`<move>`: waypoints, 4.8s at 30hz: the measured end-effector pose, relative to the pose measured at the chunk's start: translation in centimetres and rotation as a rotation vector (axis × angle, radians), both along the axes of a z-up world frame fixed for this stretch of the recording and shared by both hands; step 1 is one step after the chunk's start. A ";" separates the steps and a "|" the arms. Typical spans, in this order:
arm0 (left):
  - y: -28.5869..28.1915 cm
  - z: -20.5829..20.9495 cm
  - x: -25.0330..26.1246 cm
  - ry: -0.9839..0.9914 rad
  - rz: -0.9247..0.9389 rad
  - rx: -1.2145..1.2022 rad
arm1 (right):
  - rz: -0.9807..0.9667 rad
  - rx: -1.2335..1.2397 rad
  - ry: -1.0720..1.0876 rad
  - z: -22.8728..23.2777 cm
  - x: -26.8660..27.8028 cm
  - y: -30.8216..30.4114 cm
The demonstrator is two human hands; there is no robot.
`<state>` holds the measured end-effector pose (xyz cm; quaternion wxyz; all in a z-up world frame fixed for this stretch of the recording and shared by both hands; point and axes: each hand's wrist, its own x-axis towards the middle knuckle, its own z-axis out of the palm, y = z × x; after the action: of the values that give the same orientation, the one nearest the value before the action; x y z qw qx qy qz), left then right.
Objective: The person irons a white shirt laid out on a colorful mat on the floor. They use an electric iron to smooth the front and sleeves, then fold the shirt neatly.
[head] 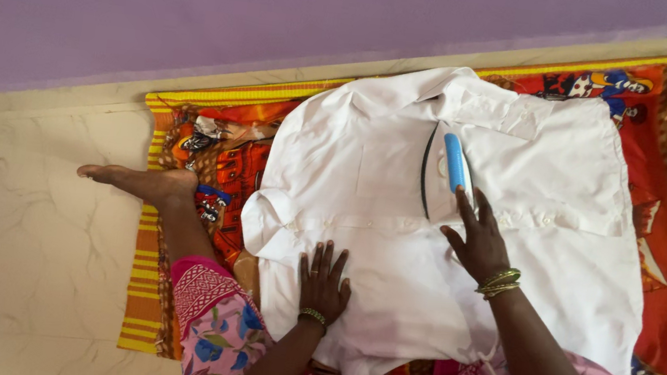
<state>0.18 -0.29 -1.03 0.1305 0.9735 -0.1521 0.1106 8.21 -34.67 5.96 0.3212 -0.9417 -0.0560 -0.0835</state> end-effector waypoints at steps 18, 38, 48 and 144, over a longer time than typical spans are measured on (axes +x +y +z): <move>-5.5 2.8 34.5 0.151 0.047 -0.104 | 0.099 0.051 0.077 0.7 2.5 -0.6; -21.8 9.3 37.6 0.283 -0.265 0.247 | 0.263 0.052 0.193 3.2 2.6 0.6; -5.4 8.6 44.7 -0.289 0.056 -0.632 | 0.287 0.086 0.185 3.0 2.5 0.2; -10.9 -1.1 13.7 0.034 0.251 0.061 | -0.722 0.049 0.054 -1.6 2.0 -17.1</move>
<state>13.86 -11.21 -2.16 0.0884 0.9901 -0.0304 0.1048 10.22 -51.73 4.37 0.2950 -0.8946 0.2905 -0.1680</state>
